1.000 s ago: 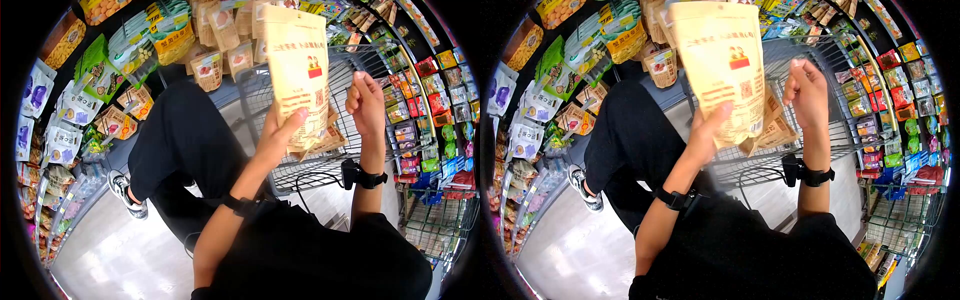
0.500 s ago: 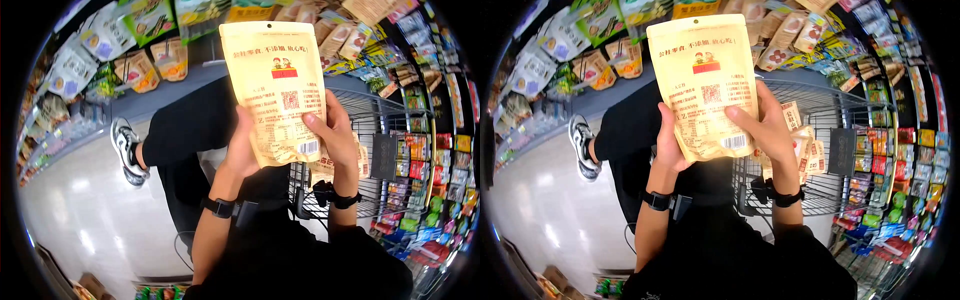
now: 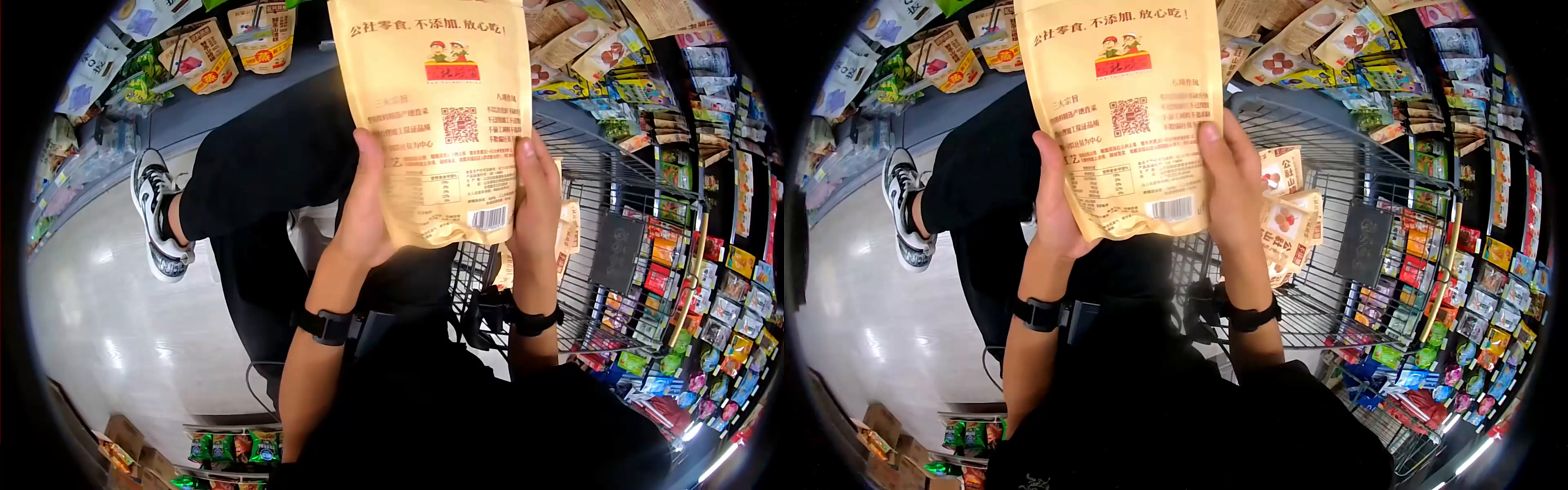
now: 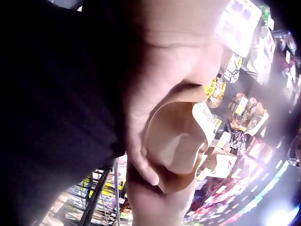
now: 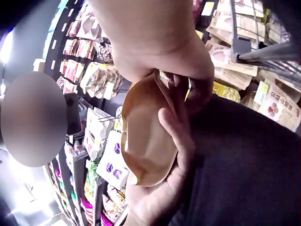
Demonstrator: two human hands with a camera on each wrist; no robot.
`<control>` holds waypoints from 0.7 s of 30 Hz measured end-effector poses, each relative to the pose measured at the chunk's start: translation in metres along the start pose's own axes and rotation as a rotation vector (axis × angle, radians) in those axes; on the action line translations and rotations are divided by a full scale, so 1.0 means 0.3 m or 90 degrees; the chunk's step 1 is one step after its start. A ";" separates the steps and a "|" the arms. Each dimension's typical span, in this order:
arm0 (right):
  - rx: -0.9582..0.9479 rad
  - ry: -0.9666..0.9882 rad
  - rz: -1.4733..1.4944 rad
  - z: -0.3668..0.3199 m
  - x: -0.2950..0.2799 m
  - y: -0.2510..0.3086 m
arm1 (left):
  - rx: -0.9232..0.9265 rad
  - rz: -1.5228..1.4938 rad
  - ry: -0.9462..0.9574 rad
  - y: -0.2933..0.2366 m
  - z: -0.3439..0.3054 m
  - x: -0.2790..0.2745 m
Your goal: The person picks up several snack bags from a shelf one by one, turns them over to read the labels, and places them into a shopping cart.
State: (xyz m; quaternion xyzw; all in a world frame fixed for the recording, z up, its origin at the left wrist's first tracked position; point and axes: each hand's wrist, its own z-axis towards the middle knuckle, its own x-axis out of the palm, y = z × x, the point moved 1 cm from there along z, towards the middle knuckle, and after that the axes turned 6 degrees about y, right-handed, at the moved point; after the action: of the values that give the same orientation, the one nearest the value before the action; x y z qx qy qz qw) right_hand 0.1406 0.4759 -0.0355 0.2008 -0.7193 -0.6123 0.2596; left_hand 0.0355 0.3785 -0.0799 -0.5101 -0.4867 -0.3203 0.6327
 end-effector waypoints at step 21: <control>0.026 0.008 0.058 -0.052 -0.033 0.015 | -0.036 0.006 0.023 0.018 -0.057 0.026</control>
State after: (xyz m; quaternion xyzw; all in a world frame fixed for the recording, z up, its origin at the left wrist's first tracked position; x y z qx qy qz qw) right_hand 0.1580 0.4707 -0.0304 0.1770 -0.7385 -0.5839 0.2871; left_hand 0.0478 0.3644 -0.0745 -0.5240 -0.4640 -0.3402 0.6280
